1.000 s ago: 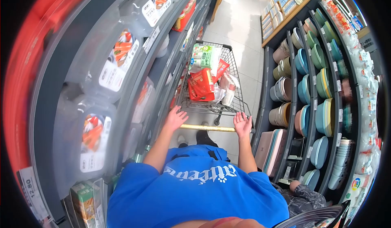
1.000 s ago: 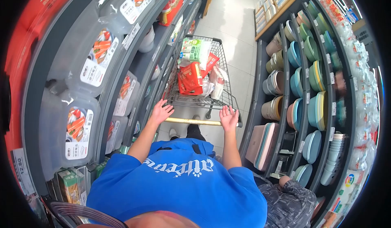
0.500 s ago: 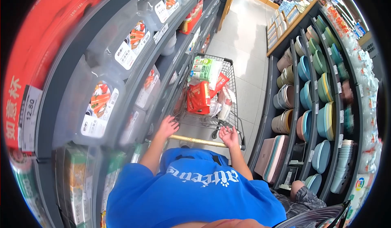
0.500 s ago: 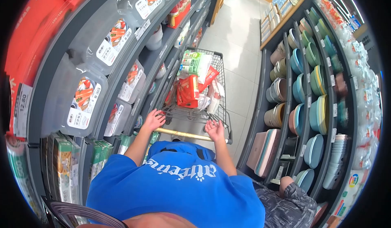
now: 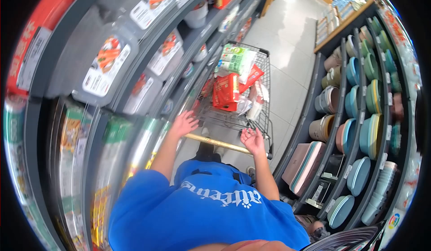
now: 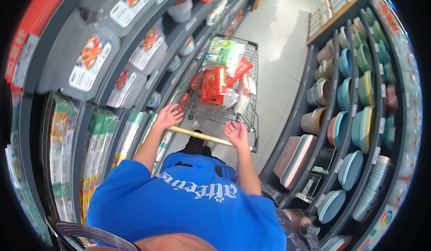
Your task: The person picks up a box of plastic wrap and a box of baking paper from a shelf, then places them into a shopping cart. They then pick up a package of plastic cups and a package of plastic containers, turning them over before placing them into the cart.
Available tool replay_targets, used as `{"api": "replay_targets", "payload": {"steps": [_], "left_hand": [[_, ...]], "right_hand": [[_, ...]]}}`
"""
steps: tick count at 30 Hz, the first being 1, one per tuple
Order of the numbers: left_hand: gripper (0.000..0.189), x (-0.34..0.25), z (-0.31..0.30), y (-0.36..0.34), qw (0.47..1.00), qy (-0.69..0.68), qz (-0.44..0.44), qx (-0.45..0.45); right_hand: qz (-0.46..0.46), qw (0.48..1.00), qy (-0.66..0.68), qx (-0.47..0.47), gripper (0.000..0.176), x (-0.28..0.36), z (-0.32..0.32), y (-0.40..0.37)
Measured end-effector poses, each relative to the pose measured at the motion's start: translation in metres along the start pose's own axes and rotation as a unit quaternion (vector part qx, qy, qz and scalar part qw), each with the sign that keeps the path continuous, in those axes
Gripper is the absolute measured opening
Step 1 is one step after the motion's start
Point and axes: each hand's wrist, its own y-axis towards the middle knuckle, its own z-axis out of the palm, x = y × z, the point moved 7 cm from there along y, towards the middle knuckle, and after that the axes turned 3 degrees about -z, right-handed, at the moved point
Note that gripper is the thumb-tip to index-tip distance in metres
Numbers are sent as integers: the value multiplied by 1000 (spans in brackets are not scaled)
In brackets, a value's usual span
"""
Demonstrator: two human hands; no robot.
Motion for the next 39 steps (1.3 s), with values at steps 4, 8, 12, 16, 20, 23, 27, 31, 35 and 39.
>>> {"api": "replay_targets", "payload": {"steps": [4, 8, 12, 16, 20, 23, 27, 31, 35, 39], "left_hand": [[61, 20, -9, -17, 1000, -4, 18, -20], [69, 40, -18, -37, 999, -28, 26, 1], [73, 57, -18, -64, 999, -34, 36, -4], [77, 71, -35, -76, 998, -35, 44, -10], [64, 83, -51, -101, 992, -17, 115, -42], [45, 88, -56, -142, 976, 49, 204, -64], [32, 85, -71, -223, 921, 137, 326, -162], [24, 79, -91, -296, 857, 177, 429, -224], [21, 69, -93, -349, 823, 186, 499, -200], [21, 62, -89, -393, 801, 208, 532, -180]], "right_hand": [[-5, 1000, -25, -6, 35, -6, -9, -20], [12, 999, -40, -13, 35, -12, -24, -38], [2, 995, -79, -59, 34, -21, -36, -57], [-2, 994, -91, -54, 41, -23, -70, -53], [8, 994, -106, -2, 37, -27, -93, -56], [11, 990, -134, 29, 33, -35, -95, -67], [5, 982, -184, 38, 22, -42, -101, -77], [-12, 977, -214, 19, 24, -43, -109, -80], [-77, 958, -261, -95, 41, -42, -114, -79], [-104, 926, -343, -119, 32, -46, -117, -76]]}}
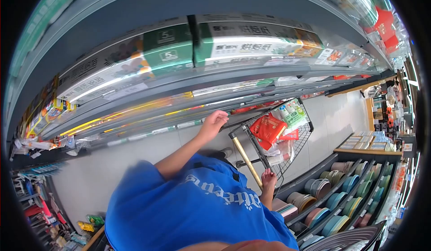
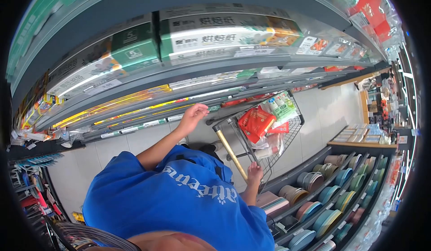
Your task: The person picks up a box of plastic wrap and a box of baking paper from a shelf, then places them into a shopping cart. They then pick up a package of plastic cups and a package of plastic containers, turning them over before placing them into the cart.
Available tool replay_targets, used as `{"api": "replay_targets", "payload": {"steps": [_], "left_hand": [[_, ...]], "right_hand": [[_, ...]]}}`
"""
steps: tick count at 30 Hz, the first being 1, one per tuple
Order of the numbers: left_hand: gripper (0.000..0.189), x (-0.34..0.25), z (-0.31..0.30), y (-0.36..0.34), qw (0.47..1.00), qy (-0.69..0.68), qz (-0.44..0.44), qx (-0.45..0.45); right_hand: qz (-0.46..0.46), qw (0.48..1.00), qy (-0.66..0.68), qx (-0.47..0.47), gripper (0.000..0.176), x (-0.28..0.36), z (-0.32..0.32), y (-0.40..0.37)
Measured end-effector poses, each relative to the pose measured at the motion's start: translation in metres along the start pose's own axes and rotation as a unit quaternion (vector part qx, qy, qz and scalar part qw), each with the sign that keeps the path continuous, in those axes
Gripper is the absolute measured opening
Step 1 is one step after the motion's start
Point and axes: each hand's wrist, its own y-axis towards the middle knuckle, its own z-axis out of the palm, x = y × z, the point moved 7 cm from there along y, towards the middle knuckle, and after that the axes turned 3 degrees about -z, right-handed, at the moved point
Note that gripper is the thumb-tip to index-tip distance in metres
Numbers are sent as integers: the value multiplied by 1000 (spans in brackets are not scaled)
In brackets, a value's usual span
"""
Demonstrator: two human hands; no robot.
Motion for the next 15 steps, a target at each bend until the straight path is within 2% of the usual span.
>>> {"api": "replay_targets", "payload": {"steps": [4, 7, 8, 10, 11, 12, 13, 15], "left_hand": [[19, -36, -14, -17, 999, 35, 7, 1], [20, -96, -14, -33, 994, 83, 67, 7], [21, -127, -10, -40, 986, 116, 122, 12], [24, -194, 2, -57, 956, 180, 231, 21], [26, -229, 8, -66, 916, 243, 318, -2], [27, -264, 14, -73, 863, 303, 404, -26], [29, -293, 22, -79, 796, 359, 485, -50], [31, -330, 29, -83, 695, 457, 537, -142]], "right_hand": [[-5, 999, -42, -4, 32, 3, 10, -11], [-9, 998, -48, -28, 31, 3, 11, -5], [-11, 998, -55, -38, 30, 4, 10, -3], [20, 998, -57, 32, 30, 0, 0, 20], [34, 996, -59, 65, 30, -3, -11, 36], [-31, 973, -205, 99, 34, -3, -7, 47], [-67, 952, -278, 107, 36, -1, -3, 60], [-87, 925, -364, 57, 40, -1, 62, 9]]}}
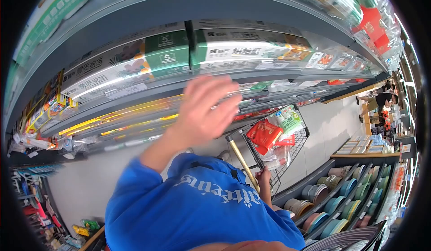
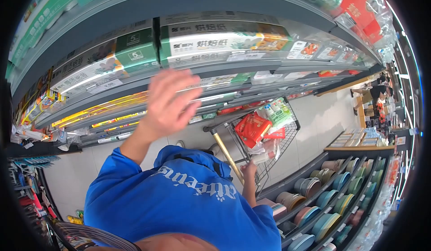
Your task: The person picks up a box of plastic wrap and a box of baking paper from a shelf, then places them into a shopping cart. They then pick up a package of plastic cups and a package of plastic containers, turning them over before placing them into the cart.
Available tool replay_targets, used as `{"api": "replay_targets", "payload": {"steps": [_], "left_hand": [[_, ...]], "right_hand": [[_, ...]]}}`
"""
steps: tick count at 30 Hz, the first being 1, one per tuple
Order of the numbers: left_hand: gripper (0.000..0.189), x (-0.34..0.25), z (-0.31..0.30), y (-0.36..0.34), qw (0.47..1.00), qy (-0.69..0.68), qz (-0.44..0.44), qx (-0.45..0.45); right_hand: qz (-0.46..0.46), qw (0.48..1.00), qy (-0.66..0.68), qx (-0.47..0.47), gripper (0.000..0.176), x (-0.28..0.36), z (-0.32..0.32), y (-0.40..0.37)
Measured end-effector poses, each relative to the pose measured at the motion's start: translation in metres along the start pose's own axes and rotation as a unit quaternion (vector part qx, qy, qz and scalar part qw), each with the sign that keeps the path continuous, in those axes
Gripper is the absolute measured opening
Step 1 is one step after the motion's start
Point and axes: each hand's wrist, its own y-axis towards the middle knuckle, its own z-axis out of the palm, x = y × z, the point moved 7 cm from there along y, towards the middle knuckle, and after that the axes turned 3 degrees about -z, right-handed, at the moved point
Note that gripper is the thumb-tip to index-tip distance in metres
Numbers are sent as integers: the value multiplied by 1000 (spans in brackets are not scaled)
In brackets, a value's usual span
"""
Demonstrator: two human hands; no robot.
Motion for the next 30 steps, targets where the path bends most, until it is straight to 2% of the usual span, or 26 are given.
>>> {"api": "replay_targets", "payload": {"steps": [2, 5, 8, 11, 17, 22, 27, 30], "left_hand": [[39, 8, -8, 22, 996, 84, 1, -26], [53, 21, -4, 54, 980, 187, -63, 31], [68, 29, 16, 66, 967, 213, -90, 109], [73, 30, 34, 68, 954, 256, -90, 126], [70, 27, 42, 64, 934, 310, -119, 130], [68, 20, 40, 63, 944, 301, -106, 86], [71, 17, 40, 61, 940, 311, -133, 50], [73, 18, 41, 57, 947, 305, -104, 16]], "right_hand": [[22, 997, 11, -77, 45, 45, 39, -45], [14, 992, 119, -35, 47, 34, 45, -45], [-25, 998, 59, -27, 52, 38, 42, -47], [-47, 999, 27, -5, 55, 42, 43, -49], [-46, 998, 30, 21, 58, 42, 41, -48], [-34, 999, 17, 24, 57, 36, 39, -42], [-45, 997, 45, 46, 57, 42, 39, -47], [-51, 994, 64, 66, 56, 36, 41, -39]]}}
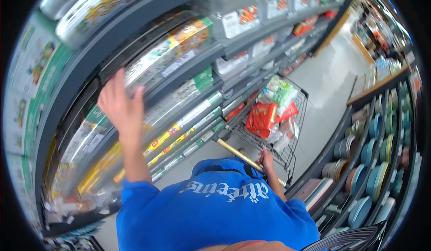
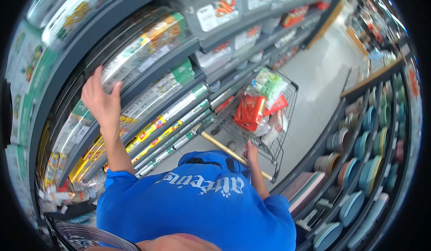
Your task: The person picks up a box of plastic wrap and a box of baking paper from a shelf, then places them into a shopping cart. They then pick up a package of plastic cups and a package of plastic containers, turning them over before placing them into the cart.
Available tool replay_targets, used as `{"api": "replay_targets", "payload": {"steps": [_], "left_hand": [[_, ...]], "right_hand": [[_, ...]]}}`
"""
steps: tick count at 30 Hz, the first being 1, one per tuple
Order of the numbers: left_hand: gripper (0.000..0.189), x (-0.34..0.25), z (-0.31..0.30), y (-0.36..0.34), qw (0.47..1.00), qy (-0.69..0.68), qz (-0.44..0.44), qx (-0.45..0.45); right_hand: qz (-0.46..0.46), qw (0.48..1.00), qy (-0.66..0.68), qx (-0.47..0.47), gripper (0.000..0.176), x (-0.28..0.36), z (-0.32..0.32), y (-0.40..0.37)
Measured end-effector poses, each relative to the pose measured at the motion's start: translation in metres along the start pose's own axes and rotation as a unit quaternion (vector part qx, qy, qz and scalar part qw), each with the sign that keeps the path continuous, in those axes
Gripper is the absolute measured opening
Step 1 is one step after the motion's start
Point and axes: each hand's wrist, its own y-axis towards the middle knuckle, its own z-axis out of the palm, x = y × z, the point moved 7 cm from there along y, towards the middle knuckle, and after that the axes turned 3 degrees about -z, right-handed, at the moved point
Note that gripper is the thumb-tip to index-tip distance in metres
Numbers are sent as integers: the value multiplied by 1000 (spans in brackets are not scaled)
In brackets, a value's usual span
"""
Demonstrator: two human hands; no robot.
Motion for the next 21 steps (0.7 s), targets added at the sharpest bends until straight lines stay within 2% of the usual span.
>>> {"api": "replay_targets", "payload": {"steps": [3, 5, 7, 9, 10, 11, 12, 13, 15, 18, 21], "left_hand": [[69, -6, -7, -10, 995, -33, 67, -68], [63, -14, -19, -22, 990, -43, 97, -89], [63, -26, -26, -43, 984, -72, 139, -89], [60, -44, -17, -69, 954, -216, 205, -19], [58, -57, -4, -83, 934, -267, 233, 45], [57, -70, 9, -102, 908, -314, 257, 106], [57, -84, 28, -124, 888, -326, 273, 173], [56, -99, 47, -146, 865, -336, 288, 237], [57, -125, 72, -184, 844, -332, 297, 299], [55, -148, 97, -216, 816, -350, 295, 352], [54, -156, 115, -222, 809, -358, 285, 369]], "right_hand": [[5, 1000, 1, -6, 56, 4, 1, -5], [-10, 999, -53, -3, 56, -1, -4, 0], [-44, 975, -219, 9, 53, 21, 2, -13], [-101, 955, -277, 25, 48, 60, 15, -30], [-128, 942, -308, 39, 46, 77, 23, -45], [-238, 948, -208, 47, 46, 104, 30, -67], [-161, 976, -103, 107, 50, 69, 29, -31], [-29, 965, 171, 196, 55, 91, 39, -52], [0, 885, 361, 294, 57, 157, 54, -92], [-24, 896, 315, 313, 56, 156, 34, -86], [-64, 943, 152, 289, 60, 153, 20, -86]]}}
